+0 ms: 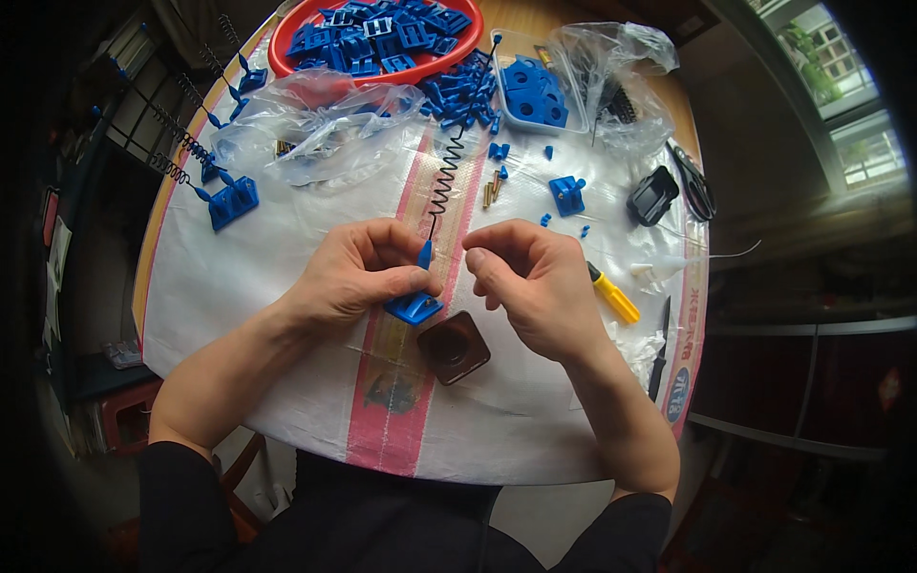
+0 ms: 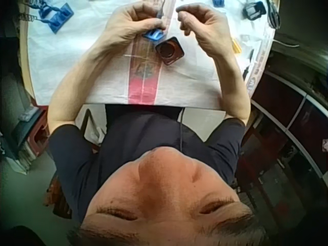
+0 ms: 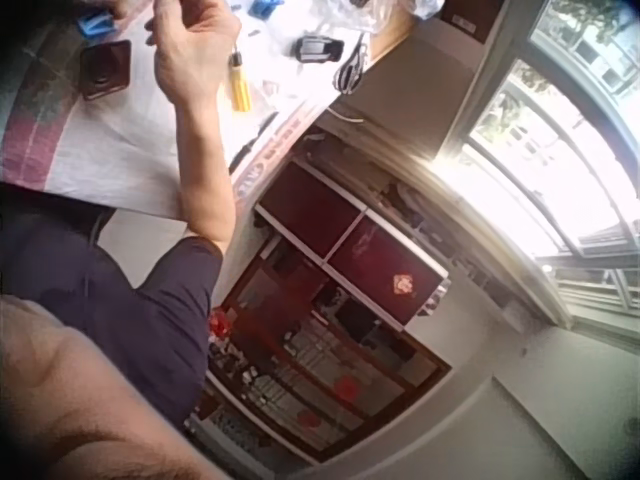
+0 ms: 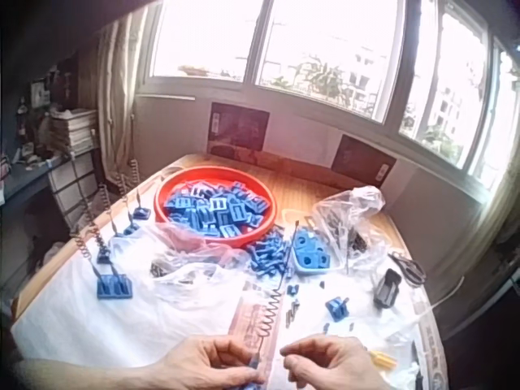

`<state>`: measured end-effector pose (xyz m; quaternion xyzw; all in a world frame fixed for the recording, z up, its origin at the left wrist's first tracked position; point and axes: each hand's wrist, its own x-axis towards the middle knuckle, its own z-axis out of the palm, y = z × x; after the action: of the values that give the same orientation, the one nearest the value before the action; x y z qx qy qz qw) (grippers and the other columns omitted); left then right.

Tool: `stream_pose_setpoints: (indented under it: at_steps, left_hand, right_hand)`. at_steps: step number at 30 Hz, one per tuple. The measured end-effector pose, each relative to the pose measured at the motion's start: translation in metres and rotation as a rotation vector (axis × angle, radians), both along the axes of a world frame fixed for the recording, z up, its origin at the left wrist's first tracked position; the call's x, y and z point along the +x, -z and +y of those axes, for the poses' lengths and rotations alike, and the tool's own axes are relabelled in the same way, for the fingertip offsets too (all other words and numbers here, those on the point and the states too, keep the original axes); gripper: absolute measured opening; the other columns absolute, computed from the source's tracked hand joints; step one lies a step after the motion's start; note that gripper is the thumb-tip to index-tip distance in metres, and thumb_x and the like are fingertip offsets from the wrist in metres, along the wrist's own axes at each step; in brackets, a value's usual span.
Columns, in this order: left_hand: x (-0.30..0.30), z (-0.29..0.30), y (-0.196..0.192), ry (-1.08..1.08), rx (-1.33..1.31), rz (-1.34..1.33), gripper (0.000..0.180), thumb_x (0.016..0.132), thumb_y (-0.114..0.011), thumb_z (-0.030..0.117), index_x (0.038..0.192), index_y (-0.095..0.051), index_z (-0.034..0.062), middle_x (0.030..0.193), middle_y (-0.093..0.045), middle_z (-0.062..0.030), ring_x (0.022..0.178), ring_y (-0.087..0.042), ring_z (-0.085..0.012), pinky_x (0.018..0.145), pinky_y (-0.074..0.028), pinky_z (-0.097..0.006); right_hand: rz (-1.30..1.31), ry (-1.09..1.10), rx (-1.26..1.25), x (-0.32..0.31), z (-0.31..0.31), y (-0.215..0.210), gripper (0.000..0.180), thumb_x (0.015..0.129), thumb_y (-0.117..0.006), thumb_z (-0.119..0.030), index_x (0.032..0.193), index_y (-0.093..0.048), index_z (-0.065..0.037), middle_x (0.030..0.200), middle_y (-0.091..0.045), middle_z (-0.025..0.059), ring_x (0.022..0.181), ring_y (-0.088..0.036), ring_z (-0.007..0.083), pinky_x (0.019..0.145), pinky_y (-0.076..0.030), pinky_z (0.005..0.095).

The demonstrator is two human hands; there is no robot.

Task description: Assembling small blue plastic components with springs and metal pins at a workbench.

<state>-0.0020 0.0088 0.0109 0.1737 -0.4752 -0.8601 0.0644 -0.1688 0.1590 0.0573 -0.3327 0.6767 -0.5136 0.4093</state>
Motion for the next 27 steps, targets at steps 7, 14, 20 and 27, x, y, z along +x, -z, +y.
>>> stream_pose_setpoints:
  at_steps: [7, 14, 20, 27]
  left_hand:
    - [0.000, -0.001, 0.001, 0.026, 0.036, 0.061, 0.021, 0.091, -0.072, 0.004, 0.108, -0.065, -0.0047, 0.100, -0.073, -0.0158, 0.092, -0.073, -0.0204, 0.085, -0.059, -0.032]
    - [0.001, 0.002, 0.001, 0.027, -0.050, 0.048, 0.014, 0.095, -0.067, 0.006, 0.104, -0.066, -0.0046, 0.097, -0.074, -0.0120, 0.090, -0.071, -0.0141, 0.080, -0.057, -0.027]
    - [0.001, 0.001, 0.002, 0.029, -0.044, 0.019, 0.016, 0.092, -0.070, 0.004, 0.105, -0.065, -0.0056, 0.098, -0.074, -0.0150, 0.088, -0.073, -0.0198, 0.081, -0.059, -0.031]
    - [0.001, 0.002, 0.004, 0.008, -0.104, 0.026, 0.014, 0.093, -0.070, 0.006, 0.102, -0.065, -0.0048, 0.096, -0.074, -0.0127, 0.089, -0.071, -0.0141, 0.078, -0.058, -0.027]
  right_hand:
    - [-0.150, -0.063, -0.002, 0.011, -0.026, 0.009, 0.019, 0.089, -0.070, -0.010, 0.097, -0.067, 0.007, 0.082, -0.069, 0.0075, 0.066, -0.063, 0.0098, 0.060, -0.052, 0.0246]
    - [-0.223, -0.087, 0.015, 0.006, -0.025, 0.014, 0.014, 0.085, -0.068, -0.004, 0.093, -0.065, 0.007, 0.080, -0.067, 0.0060, 0.066, -0.062, 0.0097, 0.060, -0.051, 0.0247]
    - [-0.239, -0.081, 0.023, 0.006, -0.026, 0.016, 0.014, 0.084, -0.068, -0.003, 0.094, -0.065, 0.006, 0.082, -0.067, 0.0059, 0.068, -0.063, 0.0097, 0.060, -0.052, 0.0252]
    - [-0.227, -0.088, 0.043, 0.006, -0.026, 0.014, 0.016, 0.083, -0.069, -0.006, 0.094, -0.066, 0.006, 0.082, -0.067, 0.0052, 0.070, -0.064, 0.0100, 0.062, -0.053, 0.0250]
